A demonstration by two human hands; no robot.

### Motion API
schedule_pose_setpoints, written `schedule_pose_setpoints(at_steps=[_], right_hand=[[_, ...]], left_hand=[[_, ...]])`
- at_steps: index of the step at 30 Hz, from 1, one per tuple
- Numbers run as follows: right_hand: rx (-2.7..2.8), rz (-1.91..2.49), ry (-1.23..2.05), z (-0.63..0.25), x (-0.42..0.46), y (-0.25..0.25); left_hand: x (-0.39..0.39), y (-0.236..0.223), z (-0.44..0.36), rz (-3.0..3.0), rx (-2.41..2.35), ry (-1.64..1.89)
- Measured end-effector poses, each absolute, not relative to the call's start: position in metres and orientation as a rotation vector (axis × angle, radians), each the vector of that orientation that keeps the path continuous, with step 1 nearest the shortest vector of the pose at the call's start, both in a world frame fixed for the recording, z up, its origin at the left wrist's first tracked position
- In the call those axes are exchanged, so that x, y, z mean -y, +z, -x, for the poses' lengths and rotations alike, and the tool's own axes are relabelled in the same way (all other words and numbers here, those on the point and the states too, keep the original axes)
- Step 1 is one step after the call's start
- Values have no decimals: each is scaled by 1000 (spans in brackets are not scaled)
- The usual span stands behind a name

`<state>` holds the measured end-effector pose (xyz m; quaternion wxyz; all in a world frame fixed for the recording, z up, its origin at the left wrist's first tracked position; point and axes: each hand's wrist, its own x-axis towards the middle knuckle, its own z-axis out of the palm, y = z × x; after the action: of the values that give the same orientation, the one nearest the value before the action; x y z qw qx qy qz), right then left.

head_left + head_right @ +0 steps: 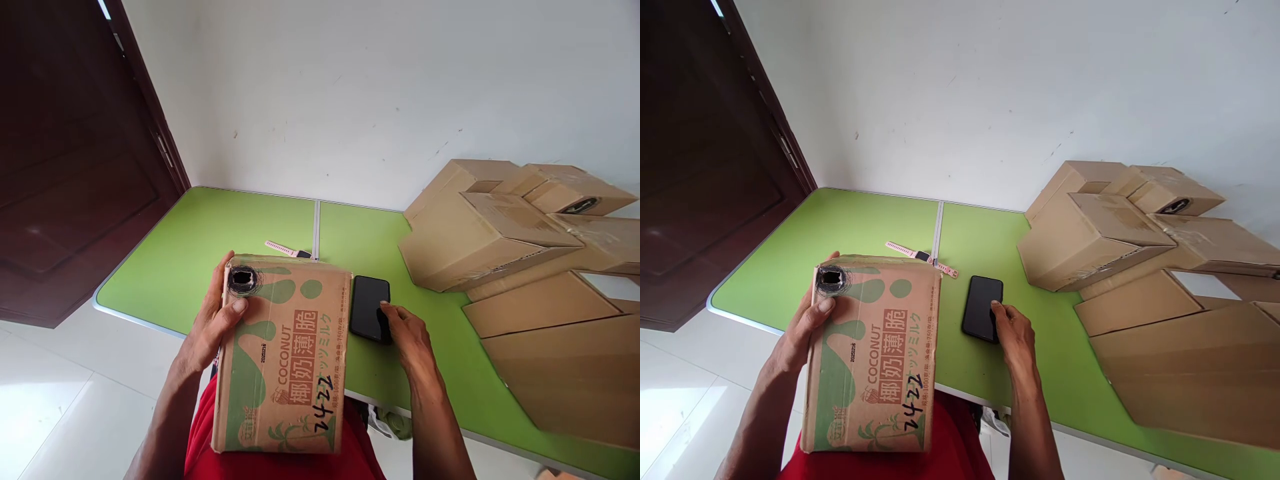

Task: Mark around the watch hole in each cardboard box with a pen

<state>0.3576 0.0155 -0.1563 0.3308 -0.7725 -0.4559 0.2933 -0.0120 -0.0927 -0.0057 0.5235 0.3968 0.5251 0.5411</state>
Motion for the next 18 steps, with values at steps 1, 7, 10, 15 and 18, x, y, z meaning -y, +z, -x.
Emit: schedule_pose_setpoints(at_steps=[1, 7, 10, 15, 18], right_hand=[[1220, 2057, 753, -359, -14, -153], [1405, 2151, 678, -355, -7, -142], [1468, 2176, 642, -351, -3, -141], [1537, 2172, 595, -354, 5, -127], [1561, 2101, 550, -350, 11, -103]], left_hand=[[93, -6, 12, -947, -1259, 1298], [93, -9, 12, -952, -1248, 1305], [93, -12, 12, -938, -1230, 1327], [96, -16, 9, -851, -1227, 1397], [96, -19, 9, -667, -1183, 1476]])
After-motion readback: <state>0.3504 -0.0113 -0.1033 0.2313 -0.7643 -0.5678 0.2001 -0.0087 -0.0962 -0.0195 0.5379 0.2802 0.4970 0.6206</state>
